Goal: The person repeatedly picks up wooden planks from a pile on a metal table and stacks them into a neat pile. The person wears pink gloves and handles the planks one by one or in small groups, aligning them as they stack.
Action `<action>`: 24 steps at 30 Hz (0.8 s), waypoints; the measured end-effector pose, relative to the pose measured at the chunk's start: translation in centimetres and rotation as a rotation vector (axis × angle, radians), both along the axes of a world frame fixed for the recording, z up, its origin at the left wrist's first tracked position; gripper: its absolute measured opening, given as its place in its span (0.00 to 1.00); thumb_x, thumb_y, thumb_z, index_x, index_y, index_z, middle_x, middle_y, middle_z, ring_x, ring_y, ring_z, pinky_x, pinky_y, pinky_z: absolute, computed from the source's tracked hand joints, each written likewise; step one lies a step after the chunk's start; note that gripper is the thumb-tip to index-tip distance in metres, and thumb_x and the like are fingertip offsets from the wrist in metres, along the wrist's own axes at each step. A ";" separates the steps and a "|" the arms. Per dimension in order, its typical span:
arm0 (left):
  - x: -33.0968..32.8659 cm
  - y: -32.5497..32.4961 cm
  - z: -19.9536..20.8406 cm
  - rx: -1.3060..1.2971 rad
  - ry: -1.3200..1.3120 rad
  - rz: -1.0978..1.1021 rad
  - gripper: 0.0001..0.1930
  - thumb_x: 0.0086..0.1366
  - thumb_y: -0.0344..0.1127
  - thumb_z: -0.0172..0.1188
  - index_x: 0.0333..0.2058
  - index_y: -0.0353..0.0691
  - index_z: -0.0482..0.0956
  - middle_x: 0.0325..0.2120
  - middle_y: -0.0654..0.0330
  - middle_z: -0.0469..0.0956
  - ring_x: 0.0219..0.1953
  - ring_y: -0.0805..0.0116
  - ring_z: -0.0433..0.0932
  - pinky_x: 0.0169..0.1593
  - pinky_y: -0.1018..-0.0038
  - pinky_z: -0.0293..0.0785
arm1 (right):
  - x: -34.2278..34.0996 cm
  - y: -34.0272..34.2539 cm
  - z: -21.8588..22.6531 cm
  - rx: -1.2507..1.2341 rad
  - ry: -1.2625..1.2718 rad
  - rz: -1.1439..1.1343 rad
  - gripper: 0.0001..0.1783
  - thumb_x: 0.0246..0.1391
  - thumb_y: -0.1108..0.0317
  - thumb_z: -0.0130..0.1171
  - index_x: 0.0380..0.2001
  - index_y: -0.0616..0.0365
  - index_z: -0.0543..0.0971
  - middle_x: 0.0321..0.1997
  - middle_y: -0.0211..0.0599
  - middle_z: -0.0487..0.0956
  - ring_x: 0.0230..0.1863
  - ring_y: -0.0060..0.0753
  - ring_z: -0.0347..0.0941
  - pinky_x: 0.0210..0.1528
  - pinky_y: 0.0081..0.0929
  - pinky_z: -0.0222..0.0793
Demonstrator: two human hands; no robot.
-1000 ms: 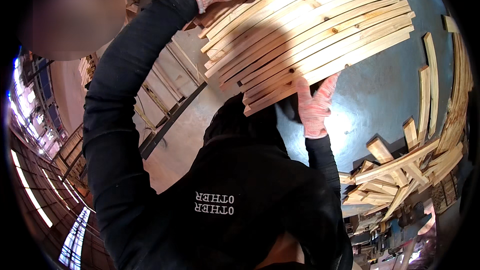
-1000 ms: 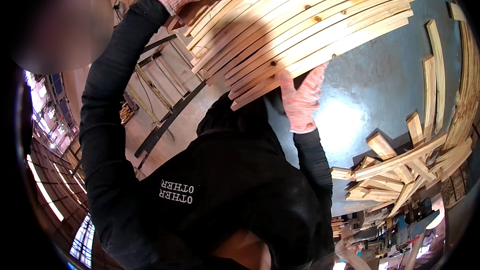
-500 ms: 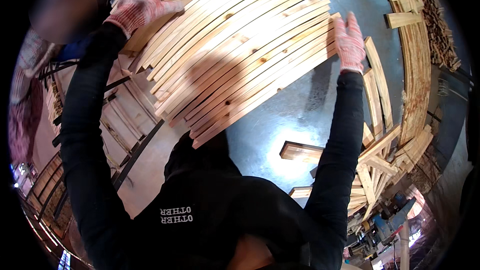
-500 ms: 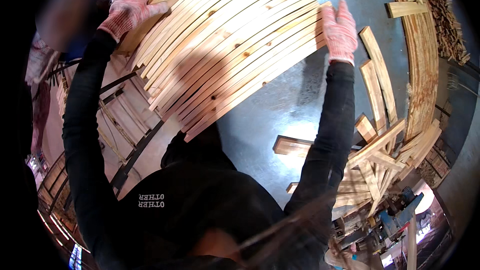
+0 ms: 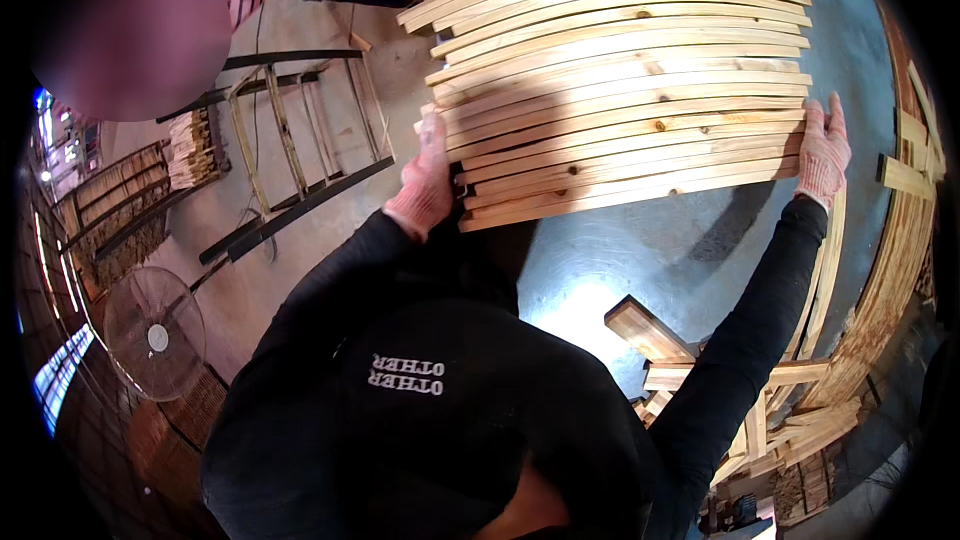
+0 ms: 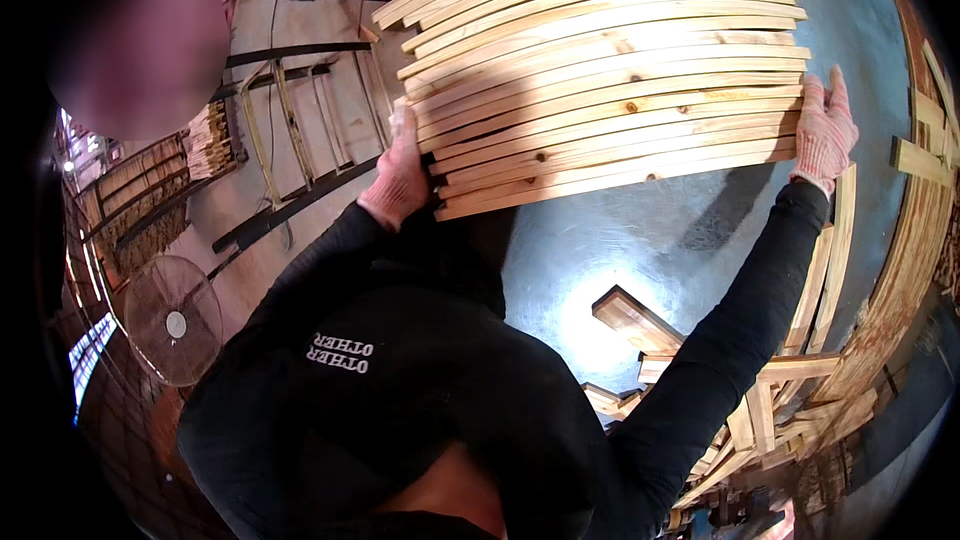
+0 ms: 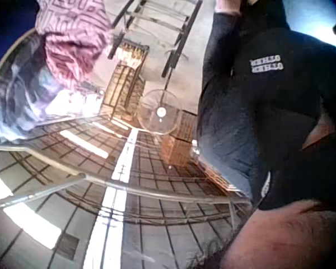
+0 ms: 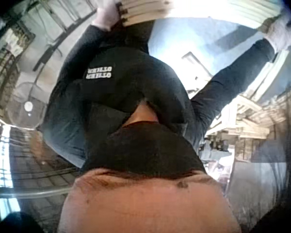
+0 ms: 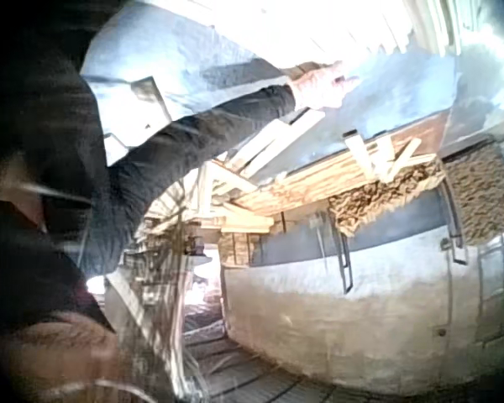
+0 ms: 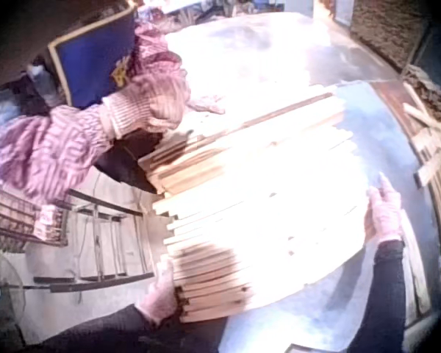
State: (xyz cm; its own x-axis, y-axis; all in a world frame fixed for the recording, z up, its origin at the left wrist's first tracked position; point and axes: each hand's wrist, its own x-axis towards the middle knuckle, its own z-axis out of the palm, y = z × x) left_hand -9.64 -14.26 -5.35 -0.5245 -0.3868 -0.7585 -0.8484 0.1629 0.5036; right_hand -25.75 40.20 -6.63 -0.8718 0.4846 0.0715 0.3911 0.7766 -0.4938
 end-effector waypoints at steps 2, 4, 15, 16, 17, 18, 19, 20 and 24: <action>0.0 1.8 -1.0 0.090 -0.018 0.208 0.47 0.62 0.73 0.54 0.68 0.43 0.61 0.59 0.52 0.72 0.54 0.53 0.76 0.55 0.50 0.70 | 0.1 -1.3 0.7 0.013 -0.028 0.084 0.29 0.62 0.57 0.62 0.66 0.47 0.73 0.35 0.30 0.80 0.38 0.21 0.73 0.47 0.22 0.70; -0.5 3.5 0.7 0.215 -0.036 0.483 0.46 0.62 0.74 0.54 0.66 0.43 0.66 0.58 0.53 0.74 0.53 0.53 0.77 0.53 0.46 0.70 | 0.7 -3.3 2.2 0.094 -0.072 0.104 0.28 0.63 0.59 0.62 0.65 0.47 0.73 0.38 0.28 0.80 0.38 0.20 0.72 0.47 0.21 0.70; 1.1 -0.8 10.6 0.423 0.832 0.086 0.32 0.67 0.35 0.59 0.68 0.38 0.60 0.50 0.57 0.75 0.52 0.66 0.75 0.57 0.75 0.72 | 12.0 -5.2 10.4 -0.783 0.366 0.159 0.39 0.57 0.77 0.59 0.71 0.64 0.58 0.66 0.50 0.69 0.64 0.43 0.69 0.70 0.43 0.61; 0.0 -0.8 9.8 0.507 0.917 0.098 0.33 0.67 0.33 0.58 0.68 0.37 0.58 0.50 0.55 0.75 0.52 0.65 0.75 0.57 0.75 0.72 | 13.6 -7.0 11.6 -0.691 0.265 0.212 0.42 0.58 0.68 0.64 0.72 0.59 0.57 0.72 0.47 0.64 0.72 0.43 0.61 0.73 0.46 0.55; -1.8 -0.7 9.2 0.609 0.998 0.096 0.33 0.67 0.31 0.58 0.69 0.36 0.57 0.49 0.54 0.75 0.52 0.65 0.76 0.57 0.75 0.72 | 15.4 -5.7 12.7 -0.278 0.044 0.424 0.50 0.52 0.56 0.71 0.73 0.55 0.57 0.75 0.47 0.61 0.75 0.43 0.56 0.76 0.47 0.46; -3.7 -0.5 8.7 0.578 0.992 0.088 0.37 0.64 0.26 0.59 0.70 0.34 0.54 0.47 0.54 0.76 0.50 0.66 0.75 0.55 0.73 0.73 | 17.2 -5.1 13.6 0.140 -0.090 0.547 0.54 0.47 0.55 0.74 0.73 0.54 0.57 0.74 0.49 0.61 0.75 0.44 0.56 0.77 0.47 0.44; -4.4 -0.2 8.7 0.598 1.015 0.056 0.37 0.64 0.25 0.59 0.70 0.34 0.55 0.47 0.54 0.76 0.50 0.66 0.75 0.56 0.74 0.73 | 18.3 -5.1 14.1 0.551 -0.232 0.662 0.58 0.42 0.53 0.76 0.73 0.53 0.56 0.74 0.50 0.62 0.75 0.46 0.56 0.77 0.47 0.42; -5.0 0.1 9.0 0.616 1.038 0.024 0.37 0.64 0.25 0.59 0.70 0.34 0.55 0.47 0.54 0.76 0.50 0.67 0.75 0.56 0.74 0.73 | 18.9 -5.9 14.2 0.565 -0.338 0.632 0.62 0.37 0.54 0.78 0.74 0.53 0.56 0.72 0.51 0.63 0.73 0.47 0.58 0.77 0.48 0.42; -8.1 2.8 7.2 0.887 0.959 0.089 0.35 0.66 0.23 0.57 0.69 0.36 0.56 0.52 0.50 0.75 0.56 0.62 0.75 0.60 0.69 0.73 | 24.9 -4.0 9.4 0.502 -0.240 0.444 0.59 0.34 0.75 0.74 0.73 0.51 0.57 0.58 0.50 0.73 0.62 0.57 0.67 0.68 0.46 0.60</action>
